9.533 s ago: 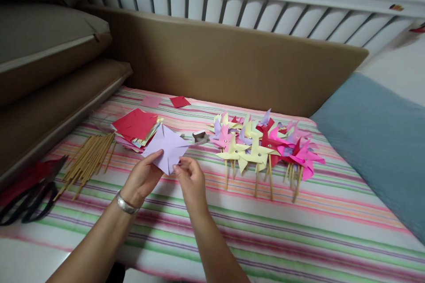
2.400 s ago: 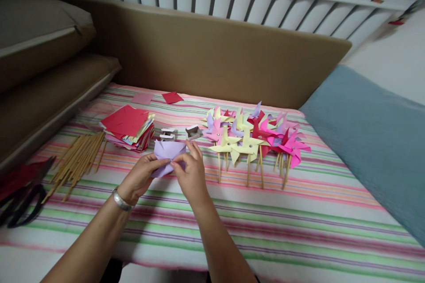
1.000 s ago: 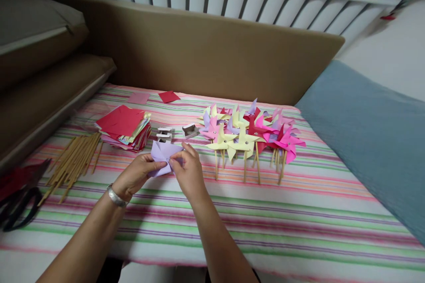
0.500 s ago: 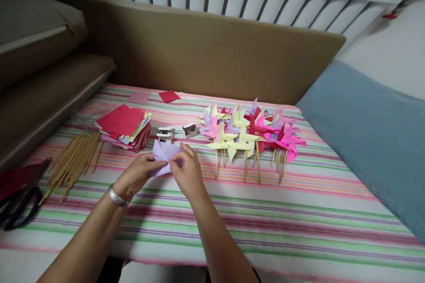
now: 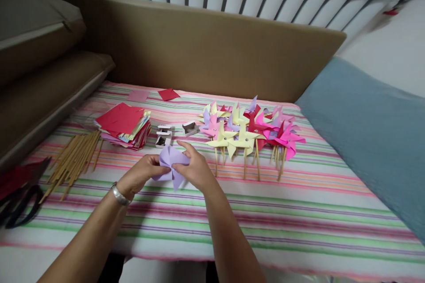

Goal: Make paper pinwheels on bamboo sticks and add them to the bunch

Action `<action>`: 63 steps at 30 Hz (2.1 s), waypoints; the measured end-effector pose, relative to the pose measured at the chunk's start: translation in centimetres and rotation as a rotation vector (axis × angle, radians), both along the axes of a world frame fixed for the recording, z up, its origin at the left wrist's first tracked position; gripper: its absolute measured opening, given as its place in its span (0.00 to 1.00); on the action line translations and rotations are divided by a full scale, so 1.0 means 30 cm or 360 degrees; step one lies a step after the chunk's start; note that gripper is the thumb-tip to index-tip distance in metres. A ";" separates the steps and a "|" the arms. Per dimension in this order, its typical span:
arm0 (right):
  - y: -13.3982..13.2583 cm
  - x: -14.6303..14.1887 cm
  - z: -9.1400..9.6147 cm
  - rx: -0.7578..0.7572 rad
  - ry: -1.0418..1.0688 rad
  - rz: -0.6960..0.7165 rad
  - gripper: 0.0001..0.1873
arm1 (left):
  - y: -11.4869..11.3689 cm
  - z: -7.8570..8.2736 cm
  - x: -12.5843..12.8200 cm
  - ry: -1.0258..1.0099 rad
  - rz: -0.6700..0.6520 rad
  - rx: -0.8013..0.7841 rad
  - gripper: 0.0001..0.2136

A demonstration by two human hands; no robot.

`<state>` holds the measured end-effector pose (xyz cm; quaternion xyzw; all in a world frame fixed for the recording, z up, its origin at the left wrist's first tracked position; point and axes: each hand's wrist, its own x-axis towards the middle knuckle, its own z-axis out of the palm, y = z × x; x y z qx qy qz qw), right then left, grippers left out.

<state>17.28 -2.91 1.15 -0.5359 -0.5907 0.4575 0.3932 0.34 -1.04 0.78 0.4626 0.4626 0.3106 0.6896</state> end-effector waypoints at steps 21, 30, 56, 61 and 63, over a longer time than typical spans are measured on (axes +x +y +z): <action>0.000 0.011 -0.016 0.0042 -0.0113 0.0132 0.34 | -0.005 -0.048 0.018 0.0118 -0.0189 0.0187 0.03; 0.031 0.014 -0.040 -0.0196 0.0207 -0.0239 0.33 | -0.003 -0.024 0.029 -0.0116 0.0308 0.0151 0.24; 0.033 -0.027 -0.029 -0.0128 0.0764 -0.0506 0.23 | -0.012 -0.081 0.059 -0.0685 0.0286 -0.0127 0.09; 0.031 -0.026 -0.029 -0.0133 0.0775 -0.0466 0.22 | -0.010 -0.077 0.053 -0.0654 0.0261 -0.0092 0.09; 0.030 -0.022 -0.025 -0.0134 0.0796 -0.0453 0.21 | -0.005 -0.073 0.041 -0.0652 0.0196 -0.0088 0.09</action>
